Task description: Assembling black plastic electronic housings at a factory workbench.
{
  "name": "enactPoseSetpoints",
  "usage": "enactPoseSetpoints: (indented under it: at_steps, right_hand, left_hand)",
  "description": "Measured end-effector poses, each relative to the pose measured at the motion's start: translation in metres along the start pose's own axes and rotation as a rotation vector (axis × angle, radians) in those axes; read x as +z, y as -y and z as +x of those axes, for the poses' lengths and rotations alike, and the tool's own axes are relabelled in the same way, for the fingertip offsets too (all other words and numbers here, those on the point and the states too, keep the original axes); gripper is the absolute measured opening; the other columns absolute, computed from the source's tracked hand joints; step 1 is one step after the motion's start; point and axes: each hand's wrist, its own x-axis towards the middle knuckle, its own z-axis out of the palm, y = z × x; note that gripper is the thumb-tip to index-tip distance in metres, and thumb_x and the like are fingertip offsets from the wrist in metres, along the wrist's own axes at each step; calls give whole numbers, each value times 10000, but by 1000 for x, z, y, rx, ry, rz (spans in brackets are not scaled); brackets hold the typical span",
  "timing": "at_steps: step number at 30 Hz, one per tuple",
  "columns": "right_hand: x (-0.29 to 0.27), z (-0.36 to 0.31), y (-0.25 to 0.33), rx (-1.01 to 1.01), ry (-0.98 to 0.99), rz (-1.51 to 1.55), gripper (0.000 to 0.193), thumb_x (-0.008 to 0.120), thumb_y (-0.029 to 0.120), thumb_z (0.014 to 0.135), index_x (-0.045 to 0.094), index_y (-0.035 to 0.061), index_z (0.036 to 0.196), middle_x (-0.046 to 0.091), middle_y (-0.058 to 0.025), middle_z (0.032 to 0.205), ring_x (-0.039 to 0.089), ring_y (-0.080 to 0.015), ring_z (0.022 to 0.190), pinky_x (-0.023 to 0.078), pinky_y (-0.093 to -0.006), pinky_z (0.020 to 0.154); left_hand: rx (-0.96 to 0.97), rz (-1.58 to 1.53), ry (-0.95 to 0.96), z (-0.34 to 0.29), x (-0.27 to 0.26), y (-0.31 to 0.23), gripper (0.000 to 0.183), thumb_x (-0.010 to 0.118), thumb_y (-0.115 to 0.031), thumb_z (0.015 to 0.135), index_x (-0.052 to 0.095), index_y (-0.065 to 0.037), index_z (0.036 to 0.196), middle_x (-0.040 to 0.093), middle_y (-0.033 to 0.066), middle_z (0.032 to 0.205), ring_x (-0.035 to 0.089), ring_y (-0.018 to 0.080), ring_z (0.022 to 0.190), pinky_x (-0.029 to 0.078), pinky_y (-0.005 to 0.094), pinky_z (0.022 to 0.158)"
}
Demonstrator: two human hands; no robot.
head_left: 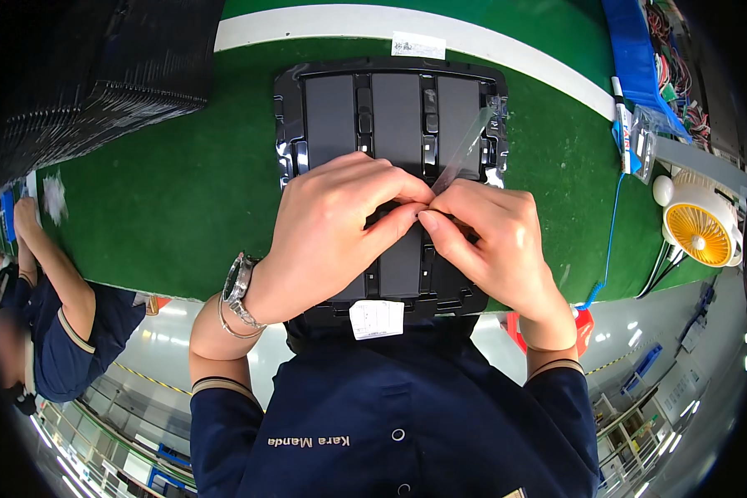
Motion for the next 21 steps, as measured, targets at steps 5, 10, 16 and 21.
enactPoseSetpoints:
  at_steps: [5,10,16,21]
  right_hand:
    - [5,-2,-2,-24,-62,-123,150,753,141,826,646,38,802,609,-73,671,608,-254,544,454,-346,472]
    - [-16,1,2,249,-277,24,186,775,128,852,654,7,927,643,-44,705,548,-79,536,440,-237,507]
    - [-19,3,-8,479,-151,517,181,721,143,903,664,7,1009,467,95,645,327,6,575,249,-192,516]
    - [-18,0,-9,513,-148,824,148,677,134,951,607,34,868,448,106,675,355,16,620,277,-186,541]
  left_hand:
    - [8,44,-6,0,2,1,126,726,16,773,697,-24,889,698,63,824,647,213,746,496,314,663]
    - [-188,-316,-25,-1,-2,-6,74,686,-34,879,699,-19,951,699,35,891,635,108,788,494,259,715]
    - [-286,-574,5,-2,-6,-4,91,649,-60,936,684,1,994,672,19,952,616,74,848,477,223,775]
    - [-380,-861,95,2,-12,-5,197,673,-86,923,627,-2,1096,634,42,1046,589,87,984,477,243,829]
